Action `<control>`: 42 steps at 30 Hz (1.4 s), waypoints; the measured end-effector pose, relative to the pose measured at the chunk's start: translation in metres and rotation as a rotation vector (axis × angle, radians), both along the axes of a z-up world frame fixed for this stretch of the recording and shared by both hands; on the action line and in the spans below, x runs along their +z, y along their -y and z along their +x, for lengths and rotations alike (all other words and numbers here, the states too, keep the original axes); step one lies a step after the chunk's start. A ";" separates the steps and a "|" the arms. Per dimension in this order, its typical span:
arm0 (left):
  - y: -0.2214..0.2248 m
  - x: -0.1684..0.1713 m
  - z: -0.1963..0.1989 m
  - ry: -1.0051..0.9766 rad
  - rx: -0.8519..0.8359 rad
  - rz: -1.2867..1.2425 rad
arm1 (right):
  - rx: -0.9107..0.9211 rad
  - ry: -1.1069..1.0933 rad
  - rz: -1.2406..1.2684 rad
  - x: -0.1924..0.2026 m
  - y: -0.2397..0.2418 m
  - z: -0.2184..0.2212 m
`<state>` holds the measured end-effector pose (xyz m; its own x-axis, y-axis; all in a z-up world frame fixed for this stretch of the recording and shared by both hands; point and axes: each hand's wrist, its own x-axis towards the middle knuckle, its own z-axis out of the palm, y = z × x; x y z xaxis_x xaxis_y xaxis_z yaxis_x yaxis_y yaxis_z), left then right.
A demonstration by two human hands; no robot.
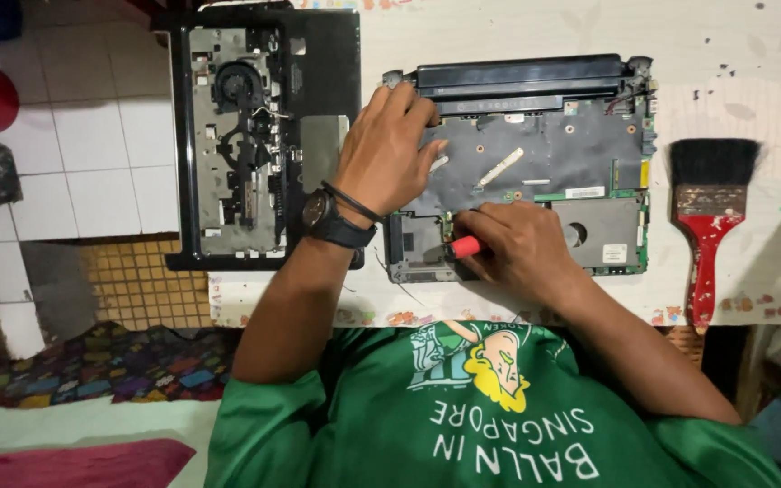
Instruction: Disassembling a laptop by unscrewing internal components and cleaning the motherboard with a brush.
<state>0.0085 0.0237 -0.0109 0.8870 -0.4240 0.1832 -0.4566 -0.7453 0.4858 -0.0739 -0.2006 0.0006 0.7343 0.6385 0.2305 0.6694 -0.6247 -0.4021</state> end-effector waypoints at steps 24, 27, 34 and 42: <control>0.001 -0.006 0.000 0.101 0.027 -0.018 | 0.002 0.039 0.041 -0.010 0.003 -0.003; 0.002 -0.006 0.001 0.085 0.031 0.000 | -0.009 0.032 0.046 -0.003 0.000 -0.003; 0.001 -0.005 0.000 0.059 0.030 -0.020 | -0.010 0.048 0.027 -0.003 0.001 -0.004; 0.001 -0.007 0.001 0.086 0.033 -0.021 | 0.002 0.013 0.108 0.003 0.001 -0.003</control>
<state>0.0095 0.0227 -0.0176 0.8809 -0.3904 0.2676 -0.4729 -0.7505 0.4616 -0.0770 -0.2016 0.0032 0.7296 0.6107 0.3078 0.6762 -0.5768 -0.4583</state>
